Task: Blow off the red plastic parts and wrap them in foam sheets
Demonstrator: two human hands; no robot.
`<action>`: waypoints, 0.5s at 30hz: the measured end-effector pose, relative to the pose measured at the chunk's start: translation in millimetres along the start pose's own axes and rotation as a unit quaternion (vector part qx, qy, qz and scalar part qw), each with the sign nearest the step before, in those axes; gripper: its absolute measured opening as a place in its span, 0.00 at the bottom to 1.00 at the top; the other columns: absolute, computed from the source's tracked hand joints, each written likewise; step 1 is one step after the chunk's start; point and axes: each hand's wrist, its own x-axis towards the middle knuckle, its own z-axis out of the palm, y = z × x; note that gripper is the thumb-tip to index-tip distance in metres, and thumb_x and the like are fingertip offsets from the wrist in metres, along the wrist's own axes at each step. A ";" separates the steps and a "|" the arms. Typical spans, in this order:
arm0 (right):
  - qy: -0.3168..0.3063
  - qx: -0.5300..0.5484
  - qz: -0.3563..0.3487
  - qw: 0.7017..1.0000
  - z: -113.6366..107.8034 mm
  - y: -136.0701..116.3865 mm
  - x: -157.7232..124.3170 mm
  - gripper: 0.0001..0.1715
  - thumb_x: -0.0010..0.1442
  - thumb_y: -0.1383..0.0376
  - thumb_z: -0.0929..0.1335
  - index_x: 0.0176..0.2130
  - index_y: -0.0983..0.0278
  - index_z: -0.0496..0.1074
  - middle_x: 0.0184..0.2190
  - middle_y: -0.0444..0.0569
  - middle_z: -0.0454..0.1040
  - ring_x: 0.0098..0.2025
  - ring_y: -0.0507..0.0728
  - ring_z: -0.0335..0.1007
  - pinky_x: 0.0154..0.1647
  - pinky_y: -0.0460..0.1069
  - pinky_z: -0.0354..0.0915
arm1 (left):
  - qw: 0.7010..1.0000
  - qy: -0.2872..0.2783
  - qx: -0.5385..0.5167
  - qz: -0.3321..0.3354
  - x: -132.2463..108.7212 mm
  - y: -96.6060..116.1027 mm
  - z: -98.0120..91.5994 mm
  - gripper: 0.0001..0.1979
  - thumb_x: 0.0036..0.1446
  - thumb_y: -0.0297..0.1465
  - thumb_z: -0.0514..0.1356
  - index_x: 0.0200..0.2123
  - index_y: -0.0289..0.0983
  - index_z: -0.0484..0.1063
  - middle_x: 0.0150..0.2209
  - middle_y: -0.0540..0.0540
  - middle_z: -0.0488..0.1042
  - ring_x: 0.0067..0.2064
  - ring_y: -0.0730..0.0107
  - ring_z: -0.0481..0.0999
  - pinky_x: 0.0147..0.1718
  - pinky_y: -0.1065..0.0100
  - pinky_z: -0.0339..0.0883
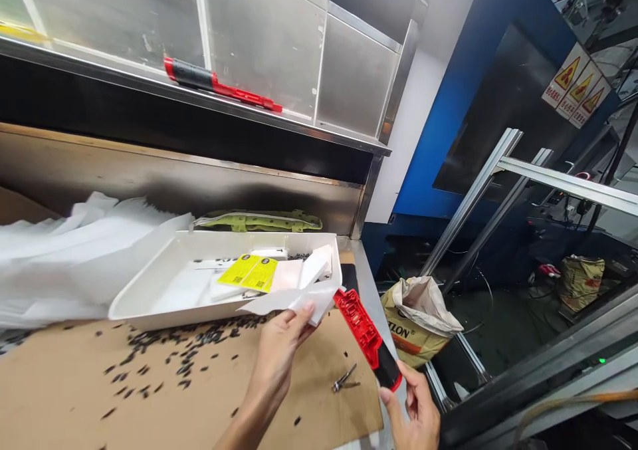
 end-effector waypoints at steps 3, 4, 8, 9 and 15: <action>0.013 -0.038 -0.064 0.997 -1.6 -4.2 -1.7 0.19 0.54 0.49 0.72 0.40 0.59 0.77 0.37 0.54 0.78 0.40 0.62 0.72 0.41 0.55 0.66 | 1.000 -0.013 0.004 0.004 -7.3 -8.7 5.2 0.25 0.25 0.41 0.77 0.26 0.31 0.78 0.25 0.45 0.80 0.29 0.68 0.76 0.33 0.74 0.70; 0.004 -0.047 -0.086 0.995 -2.9 -4.9 -2.9 0.17 0.55 0.50 0.72 0.40 0.57 0.77 0.37 0.53 0.78 0.40 0.62 0.73 0.42 0.56 0.66 | 1.000 -0.022 0.001 0.002 -10.0 -10.1 7.2 0.24 0.27 0.41 0.77 0.26 0.31 0.78 0.27 0.45 0.81 0.31 0.66 0.77 0.35 0.73 0.71; -0.038 -0.075 -0.126 0.988 -12.0 -5.3 -10.1 0.13 0.57 0.54 0.72 0.41 0.55 0.77 0.41 0.53 0.80 0.42 0.64 0.74 0.47 0.59 0.63 | 0.997 -0.064 -0.038 -0.009 -21.8 -12.5 13.3 0.23 0.32 0.37 0.76 0.33 0.34 0.78 0.32 0.45 0.82 0.39 0.62 0.79 0.39 0.71 0.71; -0.044 -0.083 -0.121 0.988 -14.5 -5.7 -11.4 0.13 0.57 0.55 0.72 0.42 0.55 0.76 0.41 0.53 0.80 0.41 0.64 0.74 0.47 0.58 0.64 | 0.996 -0.074 -0.050 -0.014 -24.8 -13.7 13.8 0.23 0.34 0.37 0.76 0.35 0.34 0.77 0.34 0.45 0.82 0.40 0.63 0.80 0.40 0.71 0.71; -0.034 -0.080 -0.172 0.981 -21.8 -15.4 -6.9 0.22 0.56 0.53 0.73 0.49 0.57 0.74 0.37 0.51 0.79 0.34 0.60 0.73 0.27 0.50 0.62 | 0.986 -0.112 -0.109 -0.054 -41.8 -30.0 8.8 0.29 0.37 0.34 0.76 0.45 0.36 0.74 0.39 0.44 0.82 0.41 0.63 0.80 0.43 0.68 0.73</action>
